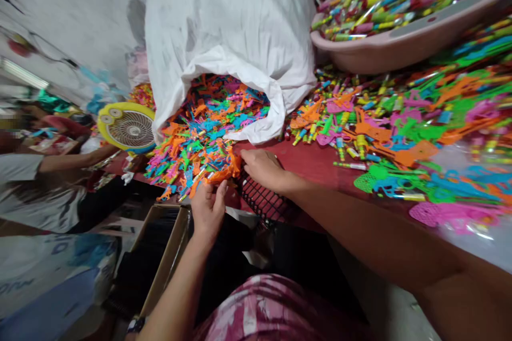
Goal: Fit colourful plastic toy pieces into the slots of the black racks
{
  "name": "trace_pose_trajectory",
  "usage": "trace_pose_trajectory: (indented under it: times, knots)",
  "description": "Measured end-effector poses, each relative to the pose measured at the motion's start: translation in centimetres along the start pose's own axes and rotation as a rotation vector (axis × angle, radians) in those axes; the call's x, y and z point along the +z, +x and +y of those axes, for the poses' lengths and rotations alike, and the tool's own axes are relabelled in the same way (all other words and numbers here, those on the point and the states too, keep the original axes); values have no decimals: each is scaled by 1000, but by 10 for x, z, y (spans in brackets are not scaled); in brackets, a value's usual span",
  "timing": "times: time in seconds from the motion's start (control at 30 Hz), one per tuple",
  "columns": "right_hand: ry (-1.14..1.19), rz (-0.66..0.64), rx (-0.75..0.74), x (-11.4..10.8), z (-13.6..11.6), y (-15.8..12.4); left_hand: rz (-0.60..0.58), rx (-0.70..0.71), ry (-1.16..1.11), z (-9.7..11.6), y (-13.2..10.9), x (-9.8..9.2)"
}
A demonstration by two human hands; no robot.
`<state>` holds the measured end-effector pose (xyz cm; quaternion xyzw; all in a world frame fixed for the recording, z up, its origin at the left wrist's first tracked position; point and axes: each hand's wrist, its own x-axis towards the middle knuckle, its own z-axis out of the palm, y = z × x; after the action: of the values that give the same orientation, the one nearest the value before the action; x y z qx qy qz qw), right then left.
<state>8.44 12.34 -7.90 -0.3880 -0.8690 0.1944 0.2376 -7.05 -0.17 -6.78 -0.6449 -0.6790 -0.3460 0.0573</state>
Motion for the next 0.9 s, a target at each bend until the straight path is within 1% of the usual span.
trace_pose_trajectory:
  times: [0.07,0.13,0.2,0.27,0.33,0.43,0.53,0.63,0.77,0.9]
  knots:
    - [23,-2,-24,-1,1,-1,70,14,2,1,-2,6]
    - [52,15,-62,2,4,-2,96,50,119,3,-2,9]
    - [65,71,-97,9,11,0,89,92,224,4,2,9]
    - [60,127,-146,18,19,3,95,72,280,7,6,7]
    - [58,166,-175,25,27,5,70,41,314,11,9,4]
    - [68,201,-198,31,35,7,-36,-21,349,19,12,-2]
    - [63,169,-211,31,37,7,-203,-46,340,26,17,-9]
    - [72,150,-244,29,36,8,-322,-63,300,29,25,-17]
    - [79,136,-246,31,38,9,-426,-113,261,30,31,-26]
    - [50,130,-221,36,44,10,-454,-111,247,32,32,-27]
